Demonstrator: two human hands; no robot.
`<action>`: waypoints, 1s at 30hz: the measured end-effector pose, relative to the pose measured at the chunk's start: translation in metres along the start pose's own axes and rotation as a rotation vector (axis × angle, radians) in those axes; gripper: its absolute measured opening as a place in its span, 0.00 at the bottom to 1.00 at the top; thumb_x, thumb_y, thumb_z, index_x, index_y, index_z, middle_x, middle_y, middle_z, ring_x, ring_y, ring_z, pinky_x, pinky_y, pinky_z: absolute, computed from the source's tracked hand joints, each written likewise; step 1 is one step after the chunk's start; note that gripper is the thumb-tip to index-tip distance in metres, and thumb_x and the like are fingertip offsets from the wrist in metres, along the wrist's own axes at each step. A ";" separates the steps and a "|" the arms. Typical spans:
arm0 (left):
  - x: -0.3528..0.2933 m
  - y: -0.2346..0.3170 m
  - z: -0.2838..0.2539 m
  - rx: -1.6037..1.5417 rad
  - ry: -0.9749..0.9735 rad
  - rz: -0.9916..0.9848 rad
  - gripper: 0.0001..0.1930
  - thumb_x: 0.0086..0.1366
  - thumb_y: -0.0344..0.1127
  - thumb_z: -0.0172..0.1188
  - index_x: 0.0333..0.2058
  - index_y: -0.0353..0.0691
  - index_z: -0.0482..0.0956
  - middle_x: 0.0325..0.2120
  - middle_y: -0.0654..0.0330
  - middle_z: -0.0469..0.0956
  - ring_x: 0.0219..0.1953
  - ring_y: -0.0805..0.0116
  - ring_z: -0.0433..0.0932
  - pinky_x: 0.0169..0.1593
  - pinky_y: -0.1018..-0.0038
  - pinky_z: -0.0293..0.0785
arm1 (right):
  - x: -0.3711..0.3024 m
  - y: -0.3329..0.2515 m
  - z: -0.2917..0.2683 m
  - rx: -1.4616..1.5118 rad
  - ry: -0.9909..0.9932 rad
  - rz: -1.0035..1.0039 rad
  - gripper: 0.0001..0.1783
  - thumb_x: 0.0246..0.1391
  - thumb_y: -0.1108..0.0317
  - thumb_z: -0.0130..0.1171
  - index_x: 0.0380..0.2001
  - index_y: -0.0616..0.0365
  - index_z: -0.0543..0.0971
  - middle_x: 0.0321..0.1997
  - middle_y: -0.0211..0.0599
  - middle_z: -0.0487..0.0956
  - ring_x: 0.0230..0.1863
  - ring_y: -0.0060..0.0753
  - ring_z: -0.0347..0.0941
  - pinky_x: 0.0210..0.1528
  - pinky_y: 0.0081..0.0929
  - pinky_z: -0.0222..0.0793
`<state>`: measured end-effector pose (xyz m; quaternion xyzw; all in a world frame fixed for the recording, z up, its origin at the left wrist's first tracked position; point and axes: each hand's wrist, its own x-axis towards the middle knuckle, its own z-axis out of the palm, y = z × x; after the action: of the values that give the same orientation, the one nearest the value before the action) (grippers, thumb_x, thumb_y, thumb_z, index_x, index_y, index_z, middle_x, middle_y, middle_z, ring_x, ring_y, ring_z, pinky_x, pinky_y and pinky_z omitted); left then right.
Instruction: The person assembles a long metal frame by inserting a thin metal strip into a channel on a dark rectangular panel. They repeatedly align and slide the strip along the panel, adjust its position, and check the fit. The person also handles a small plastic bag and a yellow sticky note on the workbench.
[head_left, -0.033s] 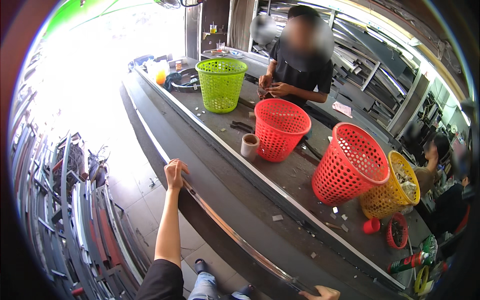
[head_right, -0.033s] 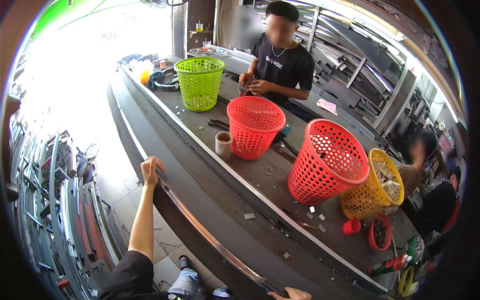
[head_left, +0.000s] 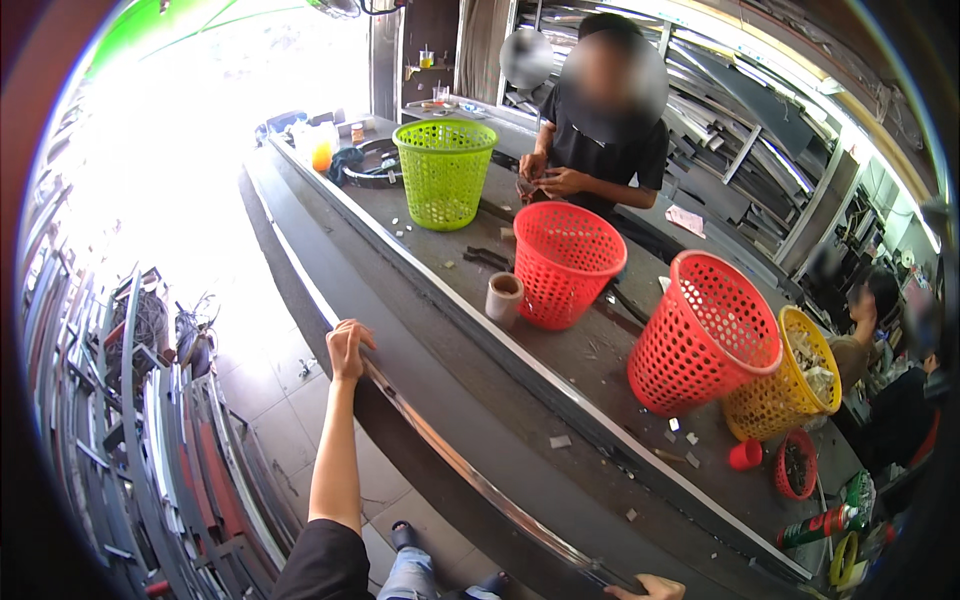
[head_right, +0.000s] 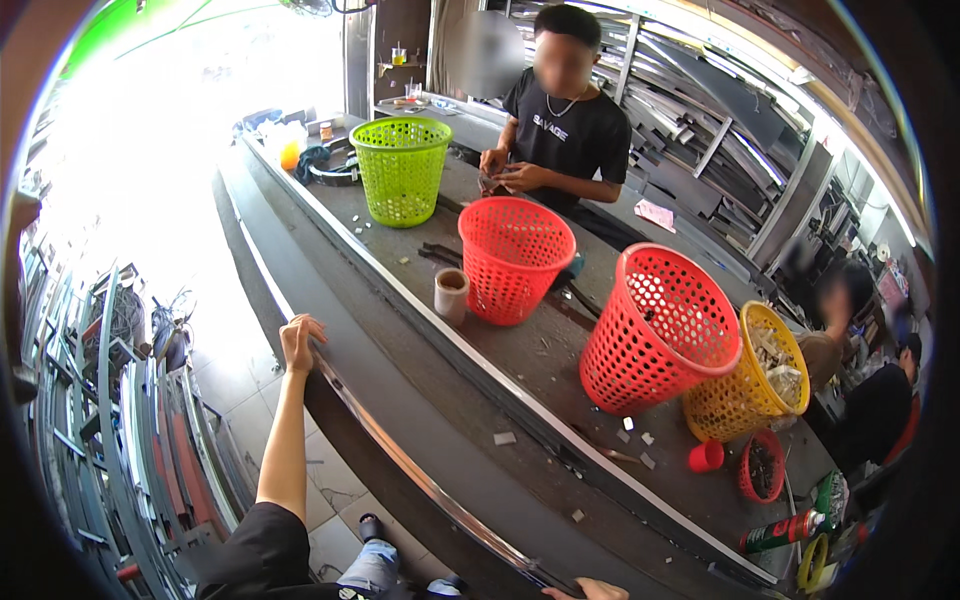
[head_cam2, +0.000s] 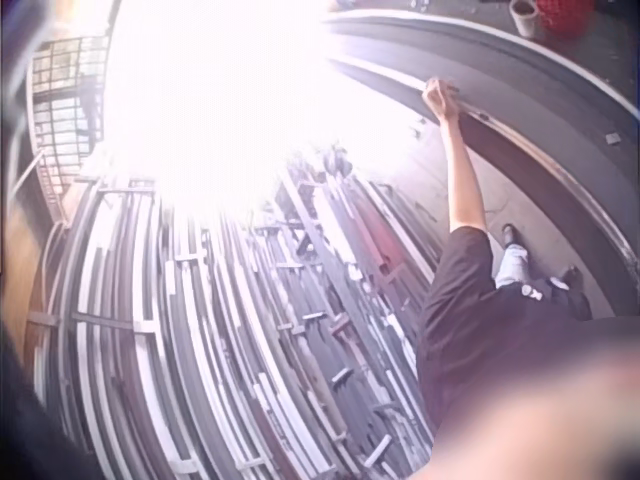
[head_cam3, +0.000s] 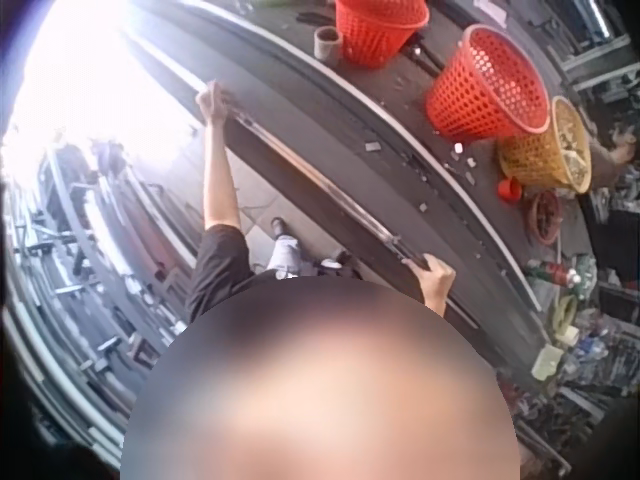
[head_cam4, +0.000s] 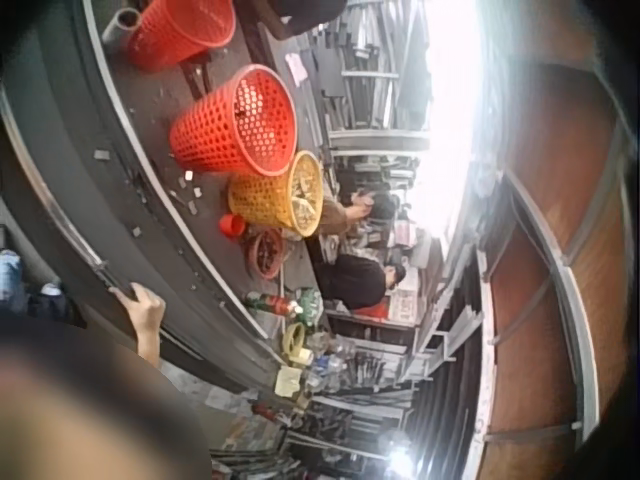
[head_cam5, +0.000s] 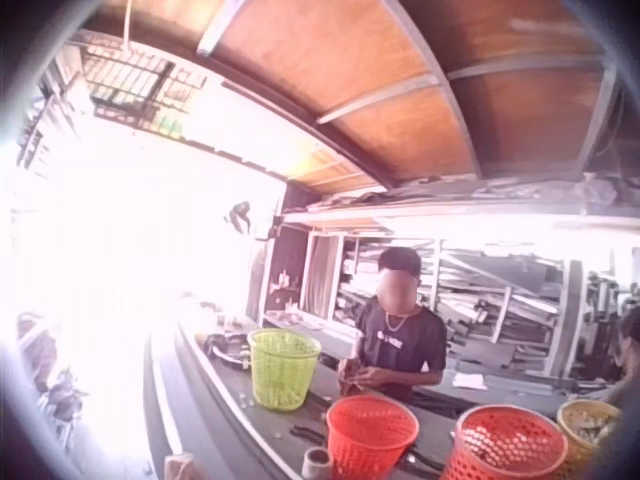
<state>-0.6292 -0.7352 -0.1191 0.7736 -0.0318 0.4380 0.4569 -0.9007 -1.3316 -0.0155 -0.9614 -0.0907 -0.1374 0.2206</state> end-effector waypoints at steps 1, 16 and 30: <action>0.012 -0.013 -0.008 -0.033 -0.009 0.051 0.35 0.76 0.49 0.42 0.12 0.34 0.78 0.15 0.55 0.79 0.29 0.59 0.80 0.42 0.66 0.74 | 0.004 -0.002 0.000 0.013 -0.017 0.026 0.24 0.34 0.54 0.83 0.26 0.63 0.84 0.22 0.48 0.81 0.24 0.52 0.78 0.27 0.39 0.73; 0.045 -0.055 -0.019 -0.168 -0.289 -0.104 0.31 0.68 0.48 0.45 0.07 0.38 0.64 0.05 0.60 0.63 0.09 0.65 0.63 0.18 0.68 0.57 | 0.064 -0.065 0.036 0.046 -0.156 0.251 0.23 0.32 0.59 0.83 0.19 0.64 0.79 0.16 0.49 0.74 0.17 0.48 0.73 0.22 0.38 0.66; 0.041 -0.048 -0.015 -0.150 -0.118 -0.179 0.35 0.73 0.50 0.39 0.09 0.36 0.70 0.08 0.61 0.70 0.12 0.72 0.65 0.21 0.73 0.58 | 0.132 -0.179 0.171 -0.221 0.240 -0.191 0.33 0.31 0.41 0.81 0.09 0.54 0.71 0.08 0.30 0.68 0.09 0.33 0.68 0.15 0.27 0.60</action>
<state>-0.5921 -0.6816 -0.1196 0.7614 -0.0222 0.3454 0.5482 -0.7797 -1.0810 -0.0517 -0.9435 -0.1388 -0.2807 0.1087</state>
